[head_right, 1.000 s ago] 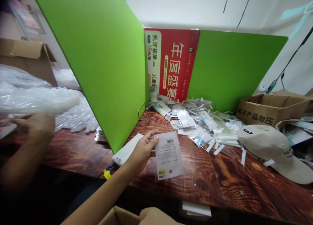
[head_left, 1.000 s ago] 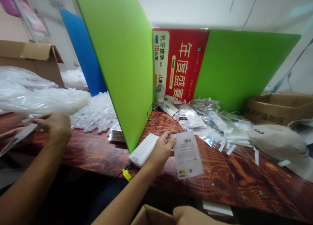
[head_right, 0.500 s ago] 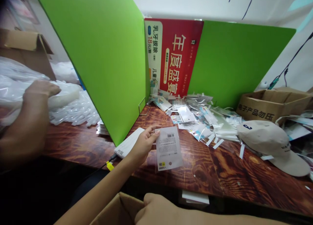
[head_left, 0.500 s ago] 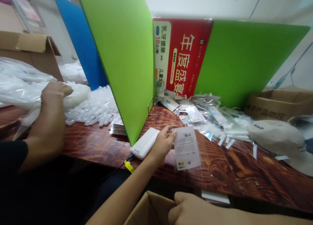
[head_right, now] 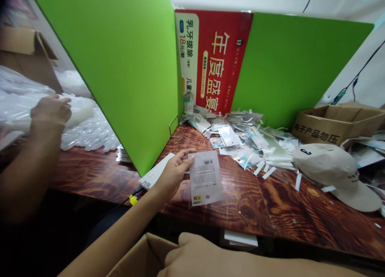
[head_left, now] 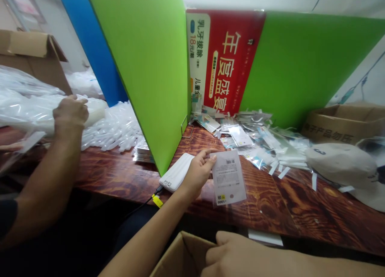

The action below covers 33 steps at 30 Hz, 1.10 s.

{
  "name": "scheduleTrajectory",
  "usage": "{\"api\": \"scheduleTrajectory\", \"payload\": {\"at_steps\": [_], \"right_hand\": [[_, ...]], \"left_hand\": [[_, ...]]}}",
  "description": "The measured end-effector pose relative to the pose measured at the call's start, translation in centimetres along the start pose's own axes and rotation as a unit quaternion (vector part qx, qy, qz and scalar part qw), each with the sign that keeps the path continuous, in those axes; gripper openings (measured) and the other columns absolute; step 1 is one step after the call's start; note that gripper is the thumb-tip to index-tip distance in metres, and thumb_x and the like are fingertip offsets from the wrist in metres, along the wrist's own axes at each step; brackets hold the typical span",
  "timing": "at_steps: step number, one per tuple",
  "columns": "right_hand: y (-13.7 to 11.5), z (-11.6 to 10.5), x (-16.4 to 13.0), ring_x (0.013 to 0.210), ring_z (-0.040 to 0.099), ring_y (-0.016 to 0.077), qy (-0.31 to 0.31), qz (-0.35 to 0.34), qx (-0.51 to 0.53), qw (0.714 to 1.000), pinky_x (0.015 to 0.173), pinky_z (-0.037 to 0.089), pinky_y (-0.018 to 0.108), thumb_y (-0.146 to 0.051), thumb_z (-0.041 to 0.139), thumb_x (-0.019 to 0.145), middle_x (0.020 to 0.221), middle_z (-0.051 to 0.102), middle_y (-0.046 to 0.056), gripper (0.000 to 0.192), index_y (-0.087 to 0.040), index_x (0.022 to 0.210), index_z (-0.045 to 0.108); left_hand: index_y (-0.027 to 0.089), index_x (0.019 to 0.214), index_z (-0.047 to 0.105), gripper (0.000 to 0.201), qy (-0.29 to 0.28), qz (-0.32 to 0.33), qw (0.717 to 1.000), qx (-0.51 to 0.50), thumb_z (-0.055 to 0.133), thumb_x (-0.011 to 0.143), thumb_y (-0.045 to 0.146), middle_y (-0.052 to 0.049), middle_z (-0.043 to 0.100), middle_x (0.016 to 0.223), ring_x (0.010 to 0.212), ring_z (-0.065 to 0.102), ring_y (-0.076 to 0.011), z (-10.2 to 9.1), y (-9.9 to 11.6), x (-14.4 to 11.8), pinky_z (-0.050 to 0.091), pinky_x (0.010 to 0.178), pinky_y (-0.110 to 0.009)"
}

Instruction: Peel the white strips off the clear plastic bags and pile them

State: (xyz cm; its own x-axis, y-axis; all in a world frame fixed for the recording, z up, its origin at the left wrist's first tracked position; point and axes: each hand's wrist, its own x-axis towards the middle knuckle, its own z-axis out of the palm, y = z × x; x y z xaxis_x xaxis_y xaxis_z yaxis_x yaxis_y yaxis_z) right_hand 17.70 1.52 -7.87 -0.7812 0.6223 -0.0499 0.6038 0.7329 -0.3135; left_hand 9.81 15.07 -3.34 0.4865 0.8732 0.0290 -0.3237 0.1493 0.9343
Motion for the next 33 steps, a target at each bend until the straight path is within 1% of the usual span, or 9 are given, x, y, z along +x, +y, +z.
{"api": "scheduleTrajectory", "payload": {"at_steps": [6, 10, 16, 22, 25, 27, 29, 31, 33], "right_hand": [[-1.1, -1.2, 0.8, 0.049, 0.049, 0.0104, -0.035, -0.032, -0.134, 0.99, 0.048, 0.025, 0.031, -0.04, 0.075, 0.082, 0.062, 0.065, -0.007, 0.03, -0.02, 0.068, 0.058], [-1.0, -0.9, 0.7, 0.045, 0.047, 0.0085, -0.07, -0.047, -0.124, 0.989, 0.049, 0.026, 0.03, -0.04, 0.08, 0.077, 0.06, 0.063, -0.009, 0.041, -0.019, 0.058, 0.051], [-2.1, -3.1, 1.4, 0.049, 0.052, 0.0101, -0.098, -0.007, -0.15, 0.984, 0.046, 0.029, 0.029, -0.033, 0.08, 0.077, 0.065, 0.067, -0.006, 0.025, -0.02, 0.074, 0.058], [-1.9, -3.8, 0.6, 0.06, 0.059, 0.0111, -0.041, -0.046, -0.043, 0.997, 0.05, 0.031, 0.027, -0.028, 0.076, 0.082, 0.077, 0.069, -0.006, 0.016, -0.024, 0.091, 0.063], [-2.2, -6.6, -0.2, 0.067, 0.059, 0.0098, 0.067, -0.015, 0.092, 0.993, 0.053, 0.035, 0.021, -0.02, 0.067, 0.088, 0.08, 0.067, -0.004, 0.004, -0.023, 0.089, 0.064], [-2.1, -9.0, -0.6, 0.062, 0.055, 0.0102, 0.201, 0.098, 0.159, 0.962, 0.054, 0.036, 0.021, -0.026, 0.058, 0.092, 0.07, 0.061, -0.003, 0.019, -0.02, 0.074, 0.058], [-1.2, -11.2, -1.2, 0.055, 0.046, 0.0113, 0.356, 0.21, 0.191, 0.891, 0.051, 0.034, 0.023, -0.037, 0.053, 0.093, 0.059, 0.05, -0.003, 0.036, -0.02, 0.063, 0.047], [0.4, -12.8, -1.8, 0.056, 0.045, 0.0126, 0.477, 0.292, 0.2, 0.805, 0.051, 0.035, 0.024, -0.047, 0.058, 0.089, 0.061, 0.048, -0.003, 0.036, -0.021, 0.067, 0.048], [2.3, -13.9, -2.4, 0.067, 0.052, 0.0153, 0.526, 0.341, 0.207, 0.751, 0.057, 0.04, 0.026, -0.052, 0.066, 0.082, 0.076, 0.057, 0.0, 0.033, -0.02, 0.085, 0.057]], "left_hand": [[0.016, 0.1, 0.061, 0.024, 0.0, 0.003, 1.0, -0.001, 0.064, 0.08, 0.027, -0.003, 0.068, 0.076, 0.068, 0.066, -0.0173, -0.3, 0.2, 0.0, 0.052, 0.055, -0.024], [0.017, 0.101, 0.061, 0.025, -0.006, 0.006, 1.0, -0.004, 0.065, 0.079, 0.029, -0.002, 0.068, 0.075, 0.066, 0.065, -0.0165, -0.4, 0.2, 0.0, 0.052, 0.054, -0.024], [0.016, 0.1, 0.061, 0.023, -0.006, 0.008, 1.0, -0.008, 0.064, 0.079, 0.027, -0.002, 0.068, 0.074, 0.067, 0.064, -0.0165, -0.3, 0.4, -0.2, 0.053, 0.055, -0.024], [0.017, 0.1, 0.063, 0.025, -0.009, 0.014, 1.0, -0.013, 0.065, 0.078, 0.028, -0.003, 0.067, 0.077, 0.068, 0.063, -0.0167, -0.4, 0.5, -0.2, 0.053, 0.053, -0.025], [0.018, 0.098, 0.065, 0.022, -0.015, 0.022, 0.999, -0.018, 0.066, 0.078, 0.029, -0.002, 0.066, 0.079, 0.068, 0.062, -0.0153, -0.5, 0.9, -0.4, 0.052, 0.053, -0.023], [0.018, 0.098, 0.065, 0.023, -0.02, 0.03, 0.999, -0.023, 0.066, 0.078, 0.029, -0.002, 0.066, 0.082, 0.068, 0.061, -0.0145, -0.5, 1.2, -0.7, 0.053, 0.053, -0.023], [0.019, 0.099, 0.066, 0.024, -0.028, 0.04, 0.998, -0.028, 0.067, 0.078, 0.03, -0.002, 0.066, 0.084, 0.068, 0.061, -0.014, -0.6, 1.6, -0.9, 0.052, 0.053, -0.022], [0.019, 0.1, 0.066, 0.024, -0.037, 0.05, 0.998, -0.032, 0.068, 0.079, 0.031, -0.002, 0.066, 0.084, 0.07, 0.061, -0.0141, -0.6, 2.0, -1.2, 0.052, 0.053, -0.021], [0.019, 0.1, 0.066, 0.024, -0.05, 0.054, 0.997, -0.035, 0.068, 0.08, 0.033, -0.002, 0.066, 0.082, 0.07, 0.061, -0.0142, -0.7, 2.3, -1.4, 0.051, 0.053, -0.02]]}}
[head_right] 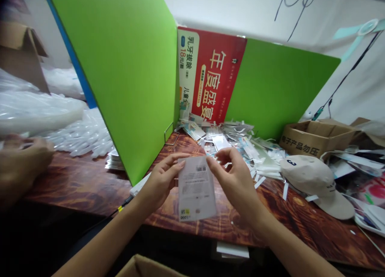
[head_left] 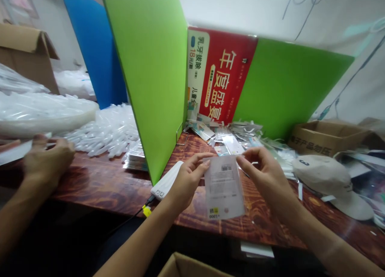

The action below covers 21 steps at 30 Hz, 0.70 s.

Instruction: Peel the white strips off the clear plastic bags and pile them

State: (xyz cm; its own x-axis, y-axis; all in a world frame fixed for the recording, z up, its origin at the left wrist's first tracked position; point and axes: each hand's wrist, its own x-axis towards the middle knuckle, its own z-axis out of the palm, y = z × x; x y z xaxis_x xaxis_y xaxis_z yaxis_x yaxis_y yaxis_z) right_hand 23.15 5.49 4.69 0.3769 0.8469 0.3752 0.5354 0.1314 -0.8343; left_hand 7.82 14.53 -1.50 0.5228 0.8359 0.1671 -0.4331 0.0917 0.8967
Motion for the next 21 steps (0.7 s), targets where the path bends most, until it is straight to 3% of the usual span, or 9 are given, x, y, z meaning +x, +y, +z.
{"api": "scheduleTrajectory", "payload": {"at_steps": [1, 3, 5, 7, 10, 15, 21], "right_hand": [[0.4, -0.4, 0.8, 0.074, 0.055, 0.017, -0.003, 0.02, 0.004, 1.0, 0.061, 0.043, 0.027, -0.053, 0.068, 0.08, 0.085, 0.061, 0.002, 0.037, -0.02, 0.095, 0.06], [1.1, -0.9, 1.9, 0.082, 0.058, 0.0189, -0.066, 0.054, 0.026, 0.996, 0.067, 0.044, 0.029, -0.054, 0.07, 0.078, 0.095, 0.065, 0.005, 0.044, -0.02, 0.104, 0.063], [1.6, -1.0, 2.4, 0.078, 0.058, 0.0182, -0.142, 0.072, 0.054, 0.986, 0.067, 0.044, 0.029, -0.053, 0.069, 0.078, 0.089, 0.066, 0.005, 0.039, -0.019, 0.096, 0.068], [2.0, -1.1, 2.6, 0.071, 0.056, 0.0167, -0.176, 0.069, 0.075, 0.979, 0.065, 0.043, 0.03, -0.051, 0.069, 0.078, 0.079, 0.065, 0.003, 0.034, -0.018, 0.086, 0.072], [2.8, -1.1, 2.9, 0.071, 0.056, 0.0166, -0.182, 0.066, 0.122, 0.973, 0.067, 0.044, 0.031, -0.047, 0.073, 0.077, 0.077, 0.067, 0.003, 0.03, -0.02, 0.087, 0.076], [3.8, -1.5, 3.6, 0.07, 0.058, 0.0141, -0.179, 0.111, 0.238, 0.948, 0.068, 0.044, 0.028, -0.031, 0.082, 0.063, 0.076, 0.071, 0.002, 0.022, -0.024, 0.084, 0.079], [3.4, -1.9, 3.6, 0.065, 0.057, 0.0121, -0.175, 0.102, 0.254, 0.946, 0.064, 0.043, 0.025, -0.018, 0.072, 0.057, 0.068, 0.07, 0.001, 0.014, -0.024, 0.069, 0.078]], "left_hand": [[0.019, 0.101, 0.066, 0.025, -0.008, 0.0, 1.0, -0.002, 0.068, 0.081, 0.033, -0.001, 0.065, 0.08, 0.069, 0.061, -0.014, 0.0, 0.1, -0.1, 0.05, 0.052, -0.019], [0.019, 0.104, 0.066, 0.028, -0.023, -0.005, 1.0, -0.003, 0.069, 0.081, 0.034, 0.0, 0.065, 0.076, 0.067, 0.06, -0.0132, 0.0, 0.2, -0.2, 0.048, 0.051, -0.018], [0.019, 0.107, 0.067, 0.03, -0.031, -0.012, 0.999, -0.001, 0.07, 0.081, 0.034, 0.0, 0.065, 0.075, 0.066, 0.06, -0.0127, 0.0, 0.1, -0.2, 0.048, 0.05, -0.017], [0.02, 0.109, 0.067, 0.033, -0.028, -0.02, 0.999, -0.007, 0.071, 0.08, 0.033, 0.0, 0.066, 0.075, 0.065, 0.061, -0.0126, 0.1, 0.1, -0.3, 0.049, 0.052, -0.018], [0.023, 0.108, 0.068, 0.034, -0.017, -0.037, 0.998, -0.047, 0.075, 0.076, 0.03, 0.001, 0.067, 0.075, 0.064, 0.062, -0.0124, 0.1, 0.1, -0.2, 0.05, 0.053, -0.019], [0.021, 0.09, 0.074, 0.024, 0.004, -0.057, 0.994, -0.096, 0.078, 0.066, 0.027, 0.001, 0.067, 0.069, 0.056, 0.057, -0.0104, -0.3, 0.3, 0.1, 0.048, 0.049, -0.018], [0.021, 0.08, 0.075, 0.017, -0.013, -0.059, 0.996, -0.064, 0.075, 0.066, 0.029, 0.001, 0.063, 0.059, 0.051, 0.054, -0.0111, -0.7, 0.7, 0.1, 0.046, 0.049, -0.02]]}}
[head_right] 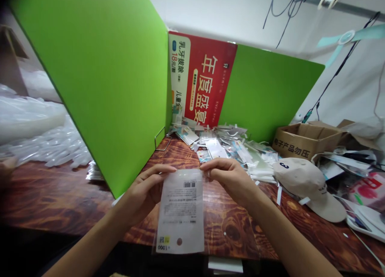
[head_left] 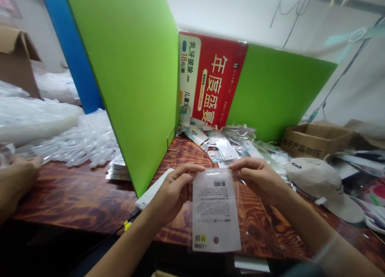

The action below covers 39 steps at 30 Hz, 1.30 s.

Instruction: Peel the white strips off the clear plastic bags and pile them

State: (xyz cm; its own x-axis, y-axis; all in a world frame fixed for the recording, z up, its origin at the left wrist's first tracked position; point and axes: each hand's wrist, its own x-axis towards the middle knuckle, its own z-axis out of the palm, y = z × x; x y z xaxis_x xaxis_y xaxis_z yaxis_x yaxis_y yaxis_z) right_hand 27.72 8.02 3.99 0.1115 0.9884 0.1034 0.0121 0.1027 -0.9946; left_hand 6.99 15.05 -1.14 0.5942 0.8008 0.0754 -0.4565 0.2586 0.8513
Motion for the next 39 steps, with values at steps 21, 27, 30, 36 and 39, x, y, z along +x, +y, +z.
{"api": "scheduleTrajectory", "payload": {"at_steps": [21, 27, 30, 36, 39], "right_hand": [[0.2, -0.9, -1.7, 0.084, 0.061, 0.014, -0.058, -0.023, -0.077, 0.995, 0.077, 0.045, 0.029, -0.013, 0.066, 0.069, 0.089, 0.068, 0.0, 0.025, -0.022, 0.092, 0.07], [-0.2, -1.5, -1.5, 0.083, 0.061, 0.0173, 0.022, -0.05, -0.036, 0.998, 0.079, 0.046, 0.032, -0.018, 0.061, 0.067, 0.088, 0.068, 0.003, 0.028, -0.02, 0.093, 0.071], [0.2, -1.8, -1.5, 0.083, 0.061, 0.0189, 0.04, -0.056, -0.041, 0.997, 0.077, 0.047, 0.033, -0.031, 0.068, 0.072, 0.089, 0.068, 0.004, 0.026, -0.02, 0.095, 0.068], [1.8, -1.7, -1.4, 0.094, 0.059, 0.0231, 0.087, -0.15, -0.332, 0.927, 0.08, 0.048, 0.039, -0.039, 0.065, 0.083, 0.099, 0.064, 0.007, 0.044, -0.022, 0.122, 0.055], [2.4, -1.3, -1.5, 0.1, 0.058, 0.0244, 0.068, -0.179, -0.395, 0.898, 0.088, 0.046, 0.042, -0.037, 0.066, 0.083, 0.106, 0.063, 0.009, 0.047, -0.021, 0.126, 0.054]], "left_hand": [[0.018, 0.102, 0.073, 0.031, -0.018, 0.001, 1.0, 0.007, 0.071, 0.072, 0.026, -0.004, 0.072, 0.077, 0.066, 0.062, -0.0153, 0.4, -0.1, -0.3, 0.048, 0.059, -0.024], [0.021, 0.141, 0.039, 0.075, -0.051, -0.032, 0.995, -0.076, 0.071, 0.073, 0.027, -0.007, 0.072, 0.098, 0.081, 0.067, -0.0203, 1.6, -1.1, -0.2, 0.049, 0.068, -0.027], [0.019, 0.143, 0.032, 0.084, -0.099, -0.057, 0.993, 0.006, 0.076, 0.072, 0.028, -0.014, 0.068, 0.116, 0.094, 0.066, -0.0265, 1.9, -2.0, -0.1, 0.051, 0.072, -0.031], [0.02, 0.154, 0.008, 0.094, -0.14, -0.03, 0.974, 0.174, 0.068, 0.083, 0.031, -0.012, 0.069, 0.108, 0.098, 0.065, -0.0263, 1.5, -3.4, -0.1, 0.05, 0.08, -0.034], [0.016, 0.155, 0.0, 0.093, -0.171, -0.031, 0.944, 0.282, 0.06, 0.084, 0.023, -0.01, 0.072, 0.095, 0.089, 0.066, -0.0259, 1.2, -4.3, -0.4, 0.049, 0.074, -0.033]]}}
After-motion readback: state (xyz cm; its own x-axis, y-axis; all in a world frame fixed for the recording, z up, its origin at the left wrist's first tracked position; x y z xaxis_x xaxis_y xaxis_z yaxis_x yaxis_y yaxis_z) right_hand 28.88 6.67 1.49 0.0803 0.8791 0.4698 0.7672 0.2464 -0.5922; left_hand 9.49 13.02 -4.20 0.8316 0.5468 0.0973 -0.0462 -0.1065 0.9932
